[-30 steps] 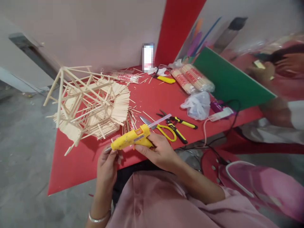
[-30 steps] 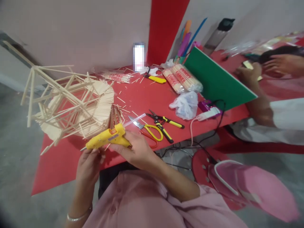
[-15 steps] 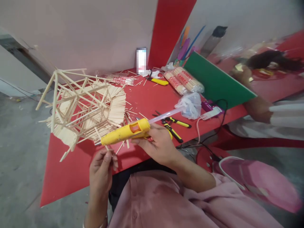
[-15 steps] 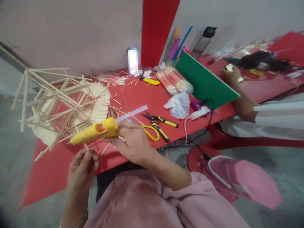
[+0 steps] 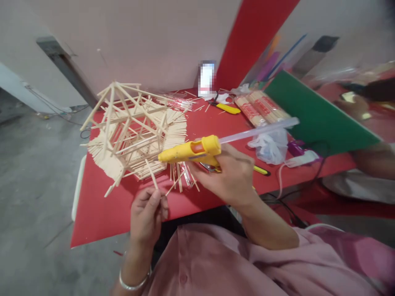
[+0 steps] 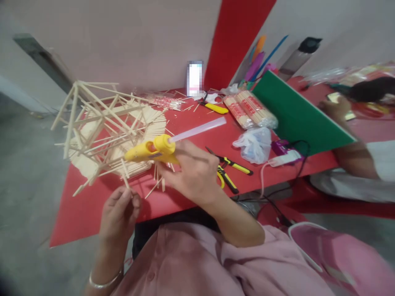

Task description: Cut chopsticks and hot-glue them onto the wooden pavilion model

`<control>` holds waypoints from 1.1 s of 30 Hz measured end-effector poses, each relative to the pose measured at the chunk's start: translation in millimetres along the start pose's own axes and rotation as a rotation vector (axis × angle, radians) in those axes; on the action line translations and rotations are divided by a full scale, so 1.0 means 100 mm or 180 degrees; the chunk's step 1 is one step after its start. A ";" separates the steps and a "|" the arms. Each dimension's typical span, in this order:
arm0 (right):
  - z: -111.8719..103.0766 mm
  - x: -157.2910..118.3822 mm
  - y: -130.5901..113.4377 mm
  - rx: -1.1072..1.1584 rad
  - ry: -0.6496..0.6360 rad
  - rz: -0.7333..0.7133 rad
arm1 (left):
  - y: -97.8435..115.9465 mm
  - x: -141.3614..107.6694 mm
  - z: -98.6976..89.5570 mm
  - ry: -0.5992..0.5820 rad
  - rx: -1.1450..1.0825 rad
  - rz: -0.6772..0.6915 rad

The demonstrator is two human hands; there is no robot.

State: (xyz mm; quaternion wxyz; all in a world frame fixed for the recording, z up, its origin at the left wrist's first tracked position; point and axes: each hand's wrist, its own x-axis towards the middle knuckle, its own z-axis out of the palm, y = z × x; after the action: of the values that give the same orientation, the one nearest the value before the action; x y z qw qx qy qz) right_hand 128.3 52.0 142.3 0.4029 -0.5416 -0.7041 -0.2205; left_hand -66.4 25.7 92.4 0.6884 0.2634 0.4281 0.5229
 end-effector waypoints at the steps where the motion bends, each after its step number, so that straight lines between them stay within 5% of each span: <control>1: 0.00 0.03 0.02 -0.0102 -0.0103 -0.0021 | 0.01 0.00 0.05 0.0019 -0.0053 -0.0013; 8: 0.06 0.19 0.03 -0.0794 -0.0493 -0.0171 | -0.02 0.00 0.27 0.0068 -0.0343 -0.0181; 24: 0.08 0.37 -0.03 -0.0519 -0.1029 -0.0459 | -0.21 0.01 0.23 0.0095 -0.0371 -0.0323; 33: 0.06 0.37 -0.03 -0.0801 -0.0751 -0.0988 | -0.24 0.00 0.22 0.0121 -0.0430 -0.0391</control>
State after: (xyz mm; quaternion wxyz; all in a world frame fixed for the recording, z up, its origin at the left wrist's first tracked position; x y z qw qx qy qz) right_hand 119.9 77.6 169.0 0.2083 -0.4949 -0.7881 -0.3010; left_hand -35.5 20.5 83.7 0.7271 0.1795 0.4202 0.5123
